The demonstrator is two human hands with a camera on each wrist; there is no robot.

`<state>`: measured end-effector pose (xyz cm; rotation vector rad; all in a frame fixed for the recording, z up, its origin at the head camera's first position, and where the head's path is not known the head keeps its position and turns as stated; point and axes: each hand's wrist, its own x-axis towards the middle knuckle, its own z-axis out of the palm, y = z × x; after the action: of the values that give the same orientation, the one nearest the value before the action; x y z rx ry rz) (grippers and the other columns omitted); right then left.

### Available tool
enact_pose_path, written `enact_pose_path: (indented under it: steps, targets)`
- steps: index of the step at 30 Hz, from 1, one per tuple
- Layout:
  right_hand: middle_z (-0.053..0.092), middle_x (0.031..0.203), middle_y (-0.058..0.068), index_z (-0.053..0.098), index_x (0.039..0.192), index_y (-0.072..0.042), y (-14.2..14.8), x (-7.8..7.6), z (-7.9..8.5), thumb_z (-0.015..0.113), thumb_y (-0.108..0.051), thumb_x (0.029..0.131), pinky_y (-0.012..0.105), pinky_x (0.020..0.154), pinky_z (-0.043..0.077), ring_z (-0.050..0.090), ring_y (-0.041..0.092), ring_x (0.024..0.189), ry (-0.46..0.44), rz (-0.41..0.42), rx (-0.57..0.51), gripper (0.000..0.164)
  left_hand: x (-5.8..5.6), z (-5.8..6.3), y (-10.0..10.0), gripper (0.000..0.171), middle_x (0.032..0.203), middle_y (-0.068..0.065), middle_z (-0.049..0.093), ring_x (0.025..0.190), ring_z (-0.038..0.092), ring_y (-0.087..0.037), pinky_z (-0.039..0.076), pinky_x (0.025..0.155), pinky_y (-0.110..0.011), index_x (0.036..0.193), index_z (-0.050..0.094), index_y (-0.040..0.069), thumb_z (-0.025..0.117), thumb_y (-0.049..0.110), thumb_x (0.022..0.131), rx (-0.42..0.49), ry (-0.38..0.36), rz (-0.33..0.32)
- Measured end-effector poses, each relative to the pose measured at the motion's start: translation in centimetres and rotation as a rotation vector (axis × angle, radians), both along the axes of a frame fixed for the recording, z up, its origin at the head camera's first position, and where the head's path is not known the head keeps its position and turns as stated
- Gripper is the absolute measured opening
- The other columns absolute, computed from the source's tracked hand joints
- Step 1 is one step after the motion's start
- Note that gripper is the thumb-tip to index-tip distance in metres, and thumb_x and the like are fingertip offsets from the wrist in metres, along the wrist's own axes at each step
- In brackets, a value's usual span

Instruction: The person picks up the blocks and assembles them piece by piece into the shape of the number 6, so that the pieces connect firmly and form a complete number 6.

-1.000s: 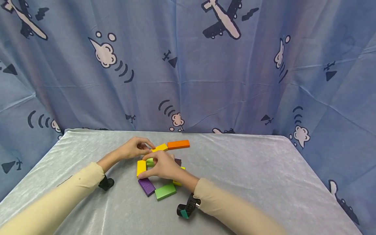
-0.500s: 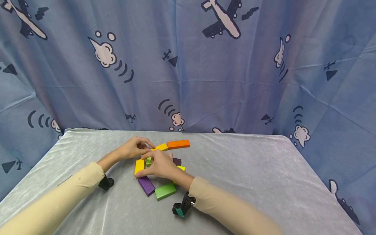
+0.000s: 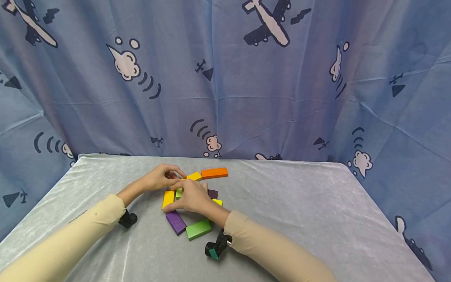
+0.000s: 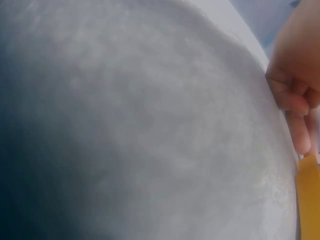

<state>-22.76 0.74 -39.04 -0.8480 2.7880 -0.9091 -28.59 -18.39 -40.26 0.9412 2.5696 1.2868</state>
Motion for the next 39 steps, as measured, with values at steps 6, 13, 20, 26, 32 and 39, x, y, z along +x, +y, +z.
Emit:
enact_pose_path:
  steps: [6, 13, 20, 26, 32, 39]
  targets:
    - [0.054, 0.072, -0.005, 0.076, 0.119, -0.017, -0.03, -0.05, 0.05, 0.094, -0.051, 0.067, 0.041, 0.072, 0.025, 0.047, 0.01, 0.067, -0.005, -0.004, 0.015, 0.065, -0.05, -0.02, -0.02, 0.019, 0.099, -0.014, 0.074, 0.081, 0.068, -0.02, 0.054, 0.076, -0.033, 0.109, 0.074, -0.002, 0.071, -0.005, 0.091, 0.004, -0.007, -0.007]
    - [0.053, 0.074, -0.005, 0.076, 0.119, -0.019, 0.05, -0.2, -0.09, 0.094, -0.049, 0.068, 0.041, 0.072, 0.024, 0.046, 0.01, 0.068, -0.008, 0.014, -0.015, 0.061, -0.02, 0.04, -0.03, 0.019, 0.093, -0.01, 0.074, 0.08, 0.068, -0.019, 0.053, 0.074, -0.032, 0.109, 0.075, 0.0, 0.072, -0.005, 0.091, 0.0, -0.029, 0.006]
    - [0.056, 0.077, -0.003, 0.076, 0.117, -0.02, 0.09, -0.28, -0.24, 0.093, -0.049, 0.069, 0.041, 0.072, 0.024, 0.047, 0.01, 0.069, 0.0, 0.021, -0.016, 0.059, 0.04, 0.11, -0.01, 0.02, 0.094, -0.011, 0.074, 0.081, 0.068, -0.02, 0.053, 0.073, -0.032, 0.11, 0.074, -0.002, 0.069, -0.008, 0.092, 0.01, -0.045, -0.001]
    - [0.053, 0.074, -0.007, 0.077, 0.116, -0.021, 0.1, -0.27, -0.29, 0.093, -0.051, 0.068, 0.04, 0.072, 0.024, 0.047, 0.01, 0.068, 0.009, 0.017, -0.004, 0.058, 0.05, 0.17, 0.02, 0.021, 0.095, -0.011, 0.074, 0.08, 0.068, -0.02, 0.053, 0.074, -0.032, 0.109, 0.074, -0.001, 0.068, -0.009, 0.091, 0.009, -0.039, 0.003]
    - [0.053, 0.075, -0.007, 0.077, 0.116, -0.023, 0.18, -0.19, -0.13, 0.093, -0.051, 0.069, 0.04, 0.072, 0.024, 0.046, 0.011, 0.067, 0.008, 0.008, 0.005, 0.057, 0.07, 0.25, 0.04, 0.02, 0.097, -0.012, 0.074, 0.079, 0.067, -0.019, 0.052, 0.073, -0.032, 0.109, 0.074, -0.001, 0.069, -0.008, 0.091, 0.007, -0.032, -0.001]
    - [0.053, 0.072, -0.006, 0.077, 0.115, -0.022, 0.23, -0.16, -0.04, 0.092, -0.05, 0.07, 0.041, 0.072, 0.024, 0.047, 0.011, 0.067, 0.013, 0.012, 0.002, 0.056, -0.11, 0.09, -0.02, 0.019, 0.1, -0.013, 0.073, 0.077, 0.066, -0.018, 0.052, 0.072, -0.031, 0.11, 0.074, -0.002, 0.07, -0.005, 0.092, 0.009, -0.028, -0.014]
